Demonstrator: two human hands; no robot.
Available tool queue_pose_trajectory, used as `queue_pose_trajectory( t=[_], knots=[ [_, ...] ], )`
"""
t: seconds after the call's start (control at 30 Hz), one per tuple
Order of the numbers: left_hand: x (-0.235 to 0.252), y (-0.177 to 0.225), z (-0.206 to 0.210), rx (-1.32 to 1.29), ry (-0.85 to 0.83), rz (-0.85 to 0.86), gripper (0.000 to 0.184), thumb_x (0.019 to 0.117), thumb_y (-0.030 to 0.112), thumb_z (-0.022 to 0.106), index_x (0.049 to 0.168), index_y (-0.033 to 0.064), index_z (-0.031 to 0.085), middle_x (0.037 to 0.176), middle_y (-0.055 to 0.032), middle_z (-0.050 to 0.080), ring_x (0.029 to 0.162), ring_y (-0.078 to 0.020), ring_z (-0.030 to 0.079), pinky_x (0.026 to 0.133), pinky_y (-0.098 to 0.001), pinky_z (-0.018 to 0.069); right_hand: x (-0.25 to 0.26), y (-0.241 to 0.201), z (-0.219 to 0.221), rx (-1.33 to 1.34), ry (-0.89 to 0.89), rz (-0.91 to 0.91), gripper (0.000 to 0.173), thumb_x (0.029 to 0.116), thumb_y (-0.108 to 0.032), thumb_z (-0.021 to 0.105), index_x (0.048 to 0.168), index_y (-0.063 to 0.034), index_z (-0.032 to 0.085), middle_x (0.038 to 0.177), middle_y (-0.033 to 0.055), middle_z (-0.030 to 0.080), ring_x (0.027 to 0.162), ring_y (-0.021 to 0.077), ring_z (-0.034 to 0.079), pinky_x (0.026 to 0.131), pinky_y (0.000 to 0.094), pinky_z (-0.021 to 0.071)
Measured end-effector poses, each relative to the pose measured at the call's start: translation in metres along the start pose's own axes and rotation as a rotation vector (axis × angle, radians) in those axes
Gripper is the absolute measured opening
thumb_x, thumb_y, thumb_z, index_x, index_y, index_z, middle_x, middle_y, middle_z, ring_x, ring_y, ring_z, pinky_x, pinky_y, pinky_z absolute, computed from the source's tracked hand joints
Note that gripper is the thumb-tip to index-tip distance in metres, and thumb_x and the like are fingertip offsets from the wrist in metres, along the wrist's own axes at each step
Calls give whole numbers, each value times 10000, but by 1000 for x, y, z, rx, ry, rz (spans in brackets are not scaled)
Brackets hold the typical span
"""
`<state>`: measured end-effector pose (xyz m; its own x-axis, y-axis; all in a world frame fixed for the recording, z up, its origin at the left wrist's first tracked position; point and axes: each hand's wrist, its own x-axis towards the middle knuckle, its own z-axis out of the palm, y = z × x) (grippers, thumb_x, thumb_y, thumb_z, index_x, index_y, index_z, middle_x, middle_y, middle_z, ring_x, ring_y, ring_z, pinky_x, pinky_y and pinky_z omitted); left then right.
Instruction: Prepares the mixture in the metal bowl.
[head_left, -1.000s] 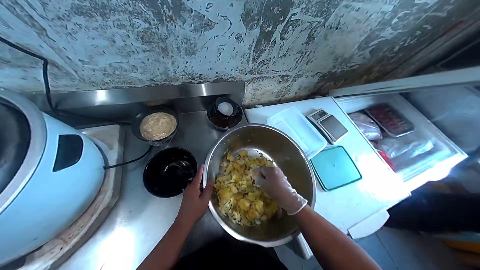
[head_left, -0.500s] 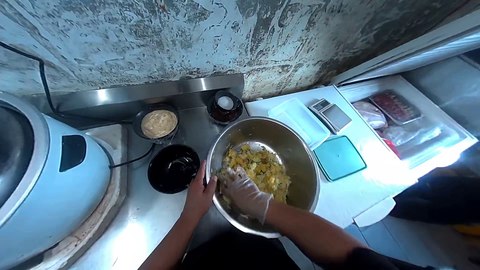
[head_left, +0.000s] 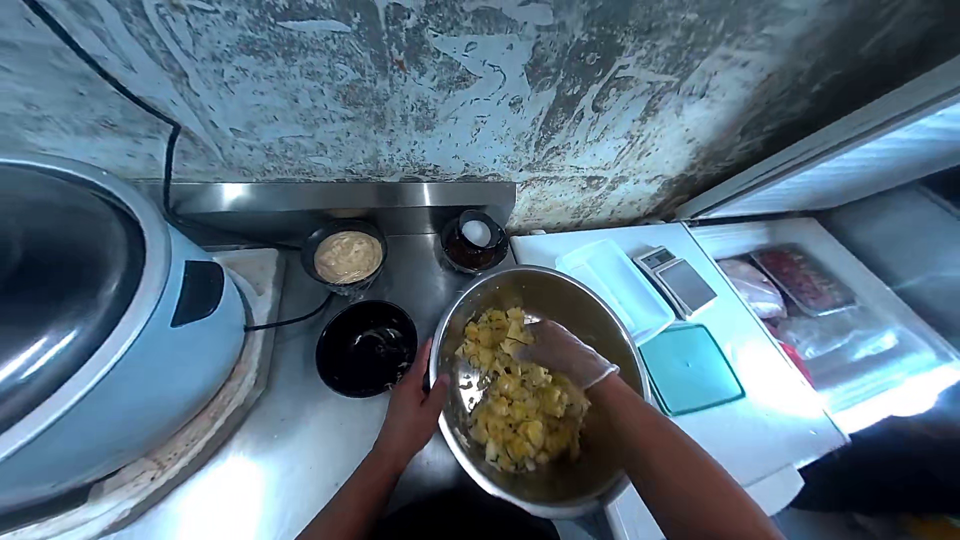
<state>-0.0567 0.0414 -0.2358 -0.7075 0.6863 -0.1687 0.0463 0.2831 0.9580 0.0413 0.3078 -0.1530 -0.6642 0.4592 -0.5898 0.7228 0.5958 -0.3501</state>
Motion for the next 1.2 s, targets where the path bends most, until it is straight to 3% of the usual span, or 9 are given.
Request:
queue_pose_trajectory(
  t=[0.1, 0.2, 0.33, 0.43, 0.57, 0.67, 0.8, 0.97, 1.2],
  knots=[
    [2, -2, -2, 3, -6, 16, 684, 996, 288, 555, 1603, 91, 307, 1474, -95, 561, 1209, -95, 641, 998, -322, 561, -16, 0, -11, -95, 173, 112, 268, 943, -339, 674, 1150, -182, 736, 1092, 114, 730, 1029, 329, 690, 882, 606, 539],
    [4, -5, -1, -12, -3, 23, 699, 982, 283, 565, 1601, 83, 310, 1468, -96, 565, 1216, -92, 635, 997, -312, 559, -29, -18, -9, -197, 233, 118, 434, 912, -312, 686, 1325, -179, 670, 1255, 138, 677, 1158, 365, 639, 959, 628, 505],
    [5, -7, 0, -29, 16, 63, 687, 976, 257, 578, 1588, 65, 332, 1439, -94, 590, 1206, -87, 642, 995, -300, 565, -17, -57, 27, -153, 76, -57, 426, 939, -364, 662, 1327, -187, 670, 1318, 121, 658, 1224, 348, 617, 1005, 606, 503],
    [5, -7, -1, 68, 19, 66, 696, 975, 293, 555, 1596, 80, 325, 1439, -92, 591, 1214, -85, 634, 1007, -316, 552, 32, -57, 68, -254, 41, -125, 705, 843, -390, 766, 1469, -159, 539, 1518, 186, 486, 1387, 426, 466, 1033, 651, 475],
    [3, -6, -1, 77, 31, 55, 690, 981, 282, 563, 1594, 69, 326, 1487, -94, 551, 1270, -86, 598, 1050, -310, 522, 33, -74, 98, -379, -50, -182, 534, 780, -155, 809, 1285, -87, 649, 1344, 267, 579, 1229, 488, 565, 941, 691, 508],
    [4, -4, -1, 101, 35, 77, 693, 979, 297, 552, 1592, 61, 330, 1519, -97, 520, 1331, -95, 552, 1096, -318, 481, 9, -84, 103, -469, -192, -181, 372, 858, -84, 734, 1217, -21, 656, 1236, 285, 634, 1124, 501, 626, 873, 707, 522],
    [3, -3, -2, 106, 26, 68, 692, 988, 319, 540, 1593, 61, 327, 1520, -111, 517, 1323, -110, 563, 1092, -335, 486, 2, -63, 73, -254, -182, -246, 268, 924, -185, 683, 1160, -61, 710, 1213, 214, 674, 1169, 406, 632, 979, 642, 505],
    [2, -5, -1, 74, 25, 47, 690, 978, 328, 550, 1591, 89, 342, 1462, -100, 570, 1257, -101, 608, 1045, -330, 525, -22, -18, 36, 206, 34, -91, 361, 966, -359, 672, 1288, -197, 673, 1291, 69, 664, 1202, 221, 629, 1042, 492, 509],
    [3, -4, -2, 159, 18, 37, 716, 971, 373, 526, 1595, 83, 330, 1453, -135, 571, 1241, -137, 623, 1025, -356, 530, -69, 34, 43, -138, 57, -63, 409, 1018, -279, 541, 1390, -131, 626, 1483, 119, 557, 1380, 288, 525, 1148, 502, 427]
  ],
)
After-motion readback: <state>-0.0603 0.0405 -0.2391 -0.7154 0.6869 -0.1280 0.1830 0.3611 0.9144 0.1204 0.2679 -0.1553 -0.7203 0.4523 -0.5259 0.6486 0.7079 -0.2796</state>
